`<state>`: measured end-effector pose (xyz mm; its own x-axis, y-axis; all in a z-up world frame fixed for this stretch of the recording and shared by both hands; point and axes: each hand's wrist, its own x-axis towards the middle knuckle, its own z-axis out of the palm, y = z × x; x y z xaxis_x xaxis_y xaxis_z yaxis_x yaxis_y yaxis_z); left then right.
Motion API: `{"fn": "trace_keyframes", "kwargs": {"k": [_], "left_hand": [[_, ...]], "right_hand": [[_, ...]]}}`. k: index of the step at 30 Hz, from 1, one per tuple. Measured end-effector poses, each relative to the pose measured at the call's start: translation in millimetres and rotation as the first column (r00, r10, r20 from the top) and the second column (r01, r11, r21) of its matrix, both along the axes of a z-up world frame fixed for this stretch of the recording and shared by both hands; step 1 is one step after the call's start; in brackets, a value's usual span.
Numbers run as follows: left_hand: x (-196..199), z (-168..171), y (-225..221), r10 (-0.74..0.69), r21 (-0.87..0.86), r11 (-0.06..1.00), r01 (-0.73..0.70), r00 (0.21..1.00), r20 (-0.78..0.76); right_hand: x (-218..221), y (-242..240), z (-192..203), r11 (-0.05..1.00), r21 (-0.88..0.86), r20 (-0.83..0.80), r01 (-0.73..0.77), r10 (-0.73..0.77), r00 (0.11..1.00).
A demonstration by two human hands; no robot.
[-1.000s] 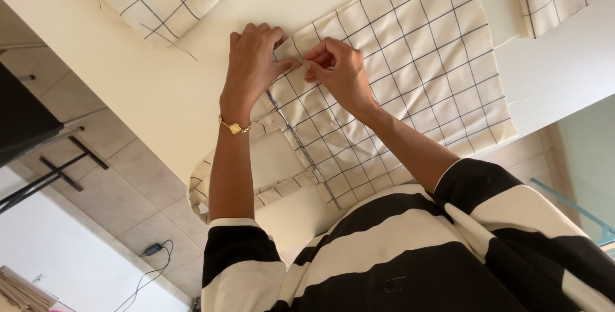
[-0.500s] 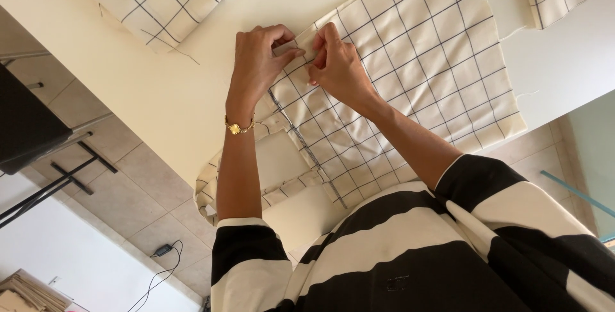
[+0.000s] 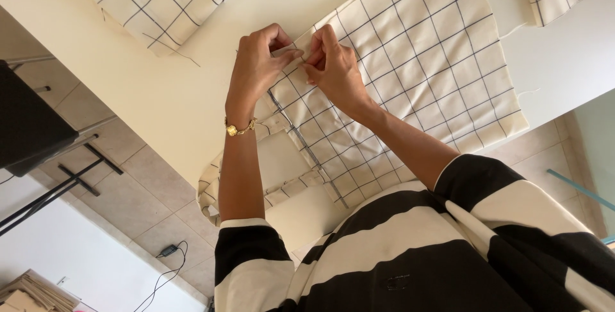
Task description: The person is pinning fabric handles and edges of a tote bag to prepare it for sewing, ensuring the grid patterns align.
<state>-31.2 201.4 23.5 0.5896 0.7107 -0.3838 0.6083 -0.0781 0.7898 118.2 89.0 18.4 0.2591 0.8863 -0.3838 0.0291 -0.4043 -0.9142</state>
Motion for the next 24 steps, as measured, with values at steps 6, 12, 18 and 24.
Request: {"fn": "trace_keyframes", "kwargs": {"k": [6,12,18,24], "left_hand": [[-0.2,1.4,-0.2,-0.025,-0.027,0.999,0.025,1.000,-0.017],[5.6,2.3,-1.8,-0.005,-0.057,0.998,0.000,0.996,-0.090],[8.2,23.6,4.2,-0.035,-0.146,0.989,0.015,0.990,-0.136],[10.2,26.5,1.6,-0.034,-0.192,0.981,0.014,0.995,-0.099]], "right_hand": [[2.8,-3.7,-2.3,0.995,0.081,0.044,-0.066,0.062,0.997],[3.2,-6.8,-4.6,0.993,0.088,0.058,-0.077,0.072,0.996],[-1.3,-12.9,-13.9,0.988,0.152,0.115,-0.028,0.010,0.993],[2.0,-11.6,-11.0,0.989,0.138,0.029,0.059,-0.064,0.998]]}}
